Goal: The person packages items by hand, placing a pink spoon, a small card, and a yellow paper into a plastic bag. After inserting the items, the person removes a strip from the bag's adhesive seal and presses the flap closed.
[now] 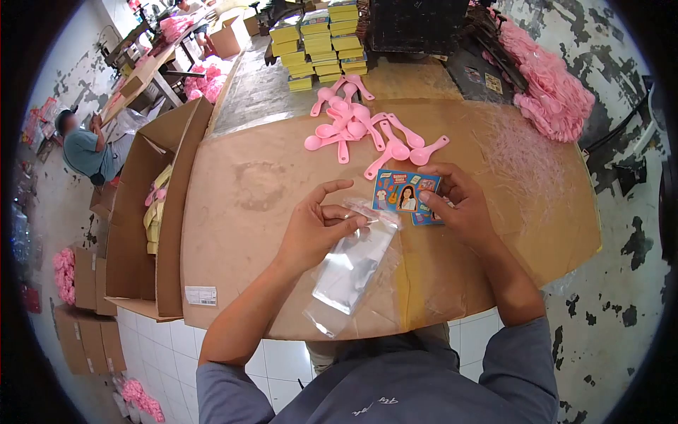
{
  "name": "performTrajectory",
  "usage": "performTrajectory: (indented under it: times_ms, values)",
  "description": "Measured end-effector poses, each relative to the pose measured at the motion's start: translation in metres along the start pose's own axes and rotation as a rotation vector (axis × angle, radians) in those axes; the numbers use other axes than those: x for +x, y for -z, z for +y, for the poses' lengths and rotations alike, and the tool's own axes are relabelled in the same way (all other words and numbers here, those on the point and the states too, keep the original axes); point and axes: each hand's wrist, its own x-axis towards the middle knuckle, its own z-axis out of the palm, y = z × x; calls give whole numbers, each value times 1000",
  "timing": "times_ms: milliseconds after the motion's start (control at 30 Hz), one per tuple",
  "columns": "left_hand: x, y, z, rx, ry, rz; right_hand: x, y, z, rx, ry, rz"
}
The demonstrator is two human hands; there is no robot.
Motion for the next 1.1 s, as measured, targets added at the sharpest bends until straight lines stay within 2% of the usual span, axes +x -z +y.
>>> performTrajectory:
  times_ms: [133,233,333,433,533,633,733,833,900,1000,1100]
  values:
    - [0,-1,-2,-17,-9,-3,-4,4,-1,-94,-34,-33]
    - [-2,-7,4,-1,9,24,-2,8,1,-375,113,-131]
    - [-6,-8,4,73,-13,-19,0,-1,1,-424,250,-195]
    - [-12,-15,2,237,-49,-59,-10,-24,-19,-329,-33,-215]
    - [-14,-17,8,335,-42,-86,-10,-25,-1,-151,-107,-88]
    - [-13,-16,2,244,-46,-112,-9,-24,-1,-35,-88,-124]
    - [-13,-15,4,202,-40,-119,-2,-21,-1,-304,222,-370]
    - [-9,-11,-2,197,-37,-90,21,10,14,-357,135,-243]
    - [-10,-10,0,148,-10,-67,52,37,15,-884,326,47]
    - [-11,-12,11,43,-8,-51,64,68,45,-1151,256,8]
    - [-7,-7,5,1,-63,-44,66,76,38,-1163,156,-137]
